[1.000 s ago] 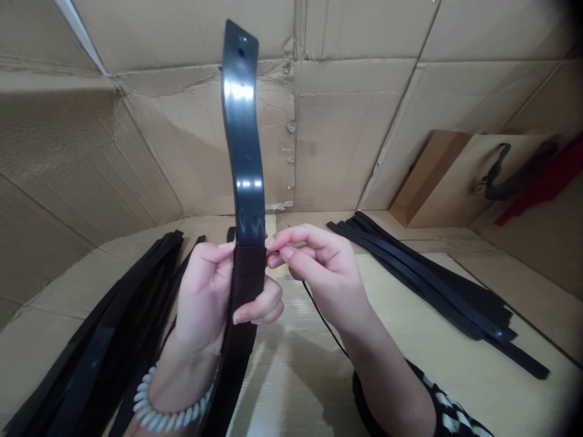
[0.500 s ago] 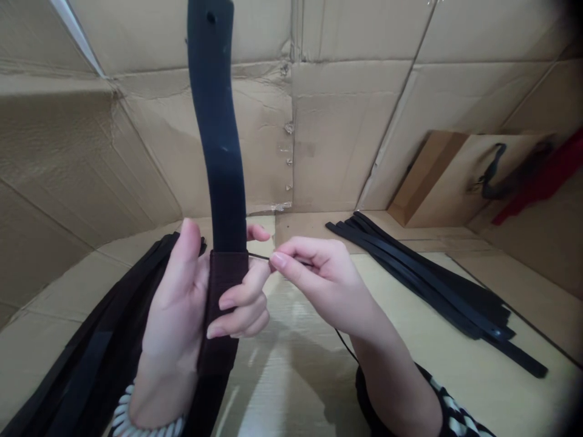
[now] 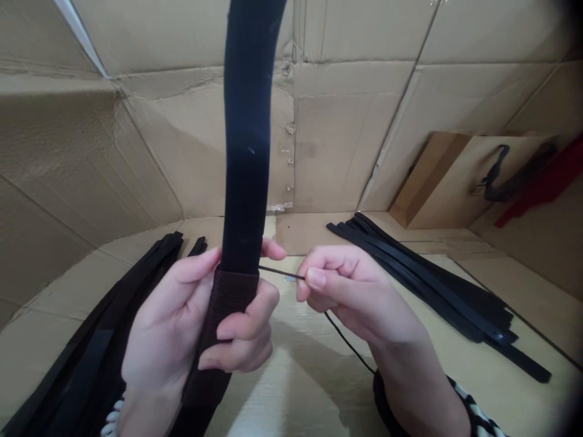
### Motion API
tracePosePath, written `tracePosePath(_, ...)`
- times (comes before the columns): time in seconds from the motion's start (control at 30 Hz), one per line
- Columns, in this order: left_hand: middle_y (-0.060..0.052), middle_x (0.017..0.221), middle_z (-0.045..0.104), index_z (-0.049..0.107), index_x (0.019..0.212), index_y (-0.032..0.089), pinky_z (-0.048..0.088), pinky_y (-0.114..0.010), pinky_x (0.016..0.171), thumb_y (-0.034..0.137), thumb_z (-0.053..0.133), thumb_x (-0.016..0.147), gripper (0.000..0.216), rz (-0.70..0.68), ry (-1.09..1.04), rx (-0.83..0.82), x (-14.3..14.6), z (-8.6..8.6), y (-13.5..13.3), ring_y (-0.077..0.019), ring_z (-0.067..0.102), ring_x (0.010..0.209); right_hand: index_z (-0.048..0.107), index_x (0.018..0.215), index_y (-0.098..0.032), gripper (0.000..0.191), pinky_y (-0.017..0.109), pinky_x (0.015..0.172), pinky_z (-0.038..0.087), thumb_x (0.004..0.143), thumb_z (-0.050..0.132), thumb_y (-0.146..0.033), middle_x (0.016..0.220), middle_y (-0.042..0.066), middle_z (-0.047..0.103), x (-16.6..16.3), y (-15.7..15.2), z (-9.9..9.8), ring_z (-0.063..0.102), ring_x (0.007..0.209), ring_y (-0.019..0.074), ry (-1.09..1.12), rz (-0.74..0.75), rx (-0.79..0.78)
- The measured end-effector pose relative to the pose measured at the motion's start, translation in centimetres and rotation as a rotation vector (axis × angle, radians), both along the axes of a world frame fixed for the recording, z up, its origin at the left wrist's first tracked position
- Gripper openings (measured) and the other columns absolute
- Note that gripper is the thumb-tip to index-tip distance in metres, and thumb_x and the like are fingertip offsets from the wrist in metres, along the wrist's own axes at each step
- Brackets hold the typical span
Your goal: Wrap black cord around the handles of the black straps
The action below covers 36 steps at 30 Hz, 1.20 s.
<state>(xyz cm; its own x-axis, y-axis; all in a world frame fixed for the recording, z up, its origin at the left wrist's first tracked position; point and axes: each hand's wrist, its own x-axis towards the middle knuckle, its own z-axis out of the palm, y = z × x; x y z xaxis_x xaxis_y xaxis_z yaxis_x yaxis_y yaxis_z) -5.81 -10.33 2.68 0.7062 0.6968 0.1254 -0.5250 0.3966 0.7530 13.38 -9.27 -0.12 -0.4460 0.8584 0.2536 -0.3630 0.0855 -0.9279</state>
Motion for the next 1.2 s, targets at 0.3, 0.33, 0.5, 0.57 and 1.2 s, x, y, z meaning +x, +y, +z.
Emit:
tracePosePath(0.3,0.002,0.080,0.065,0.055,0.130,0.033,0.045,-0.022,0.059,0.028,0.069,0.087,0.046,0.791,0.685,0.870,1.3,-2.6,1.2,-0.0111,0.060,0.065,0.070,0.085,-0.019,0.021,0.019,0.060,0.045,0.083,0.071,-0.041,0.080,0.001,0.066,-1.1,-0.3,0.4,0.056,0.070,0.0084,-0.098,-0.266,0.160)
tracePosePath(0.33,0.000,0.090,0.069,0.055,0.130,0.032,0.047,-0.023,0.064,0.025,0.071,0.085,0.049,0.913,0.784,1.024,1.6,-2.9,1.3,-0.0137,0.065,0.074,0.070,0.088,-0.020,0.021,0.020,0.064,0.049,0.081,0.073,-0.039,0.084,0.002,0.070,-1.5,-0.3,0.4,0.060,0.074,0.0101,-0.112,-0.307,0.158)
tracePosePath(0.5,-0.003,0.101,0.073,0.056,0.125,0.026,0.050,-0.027,0.069,0.024,0.070,0.084,0.043,1.206,0.936,1.203,2.4,-3.5,1.7,-0.0170,0.068,0.080,0.070,0.081,-0.017,0.012,0.018,0.066,0.054,0.085,0.069,-0.029,0.079,0.001,0.073,-2.5,0.4,0.2,0.066,0.073,0.0096,-0.113,-0.472,0.186)
tracePosePath(0.57,-0.002,0.095,0.072,0.056,0.118,0.024,0.051,-0.025,0.070,0.029,0.071,0.084,0.038,0.930,0.765,0.924,2.3,-3.5,2.3,-0.0161,0.068,0.082,0.067,0.077,-0.017,0.017,0.017,0.059,0.052,0.086,0.066,-0.031,0.071,0.000,0.070,-2.4,0.7,0.2,0.064,0.065,0.0085,-0.083,-0.464,0.219)
tracePosePath(1.2,-0.004,0.074,0.069,0.063,0.094,0.019,0.041,-0.033,0.063,0.041,0.064,0.088,0.023,1.280,1.226,1.437,3.4,-4.1,2.4,-0.0198,0.062,0.064,0.065,0.071,-0.017,0.033,0.021,0.054,0.047,0.083,0.068,-0.048,0.066,0.001,0.063,-0.3,2.3,-0.2,0.057,0.061,0.0102,-0.187,-0.599,0.291)
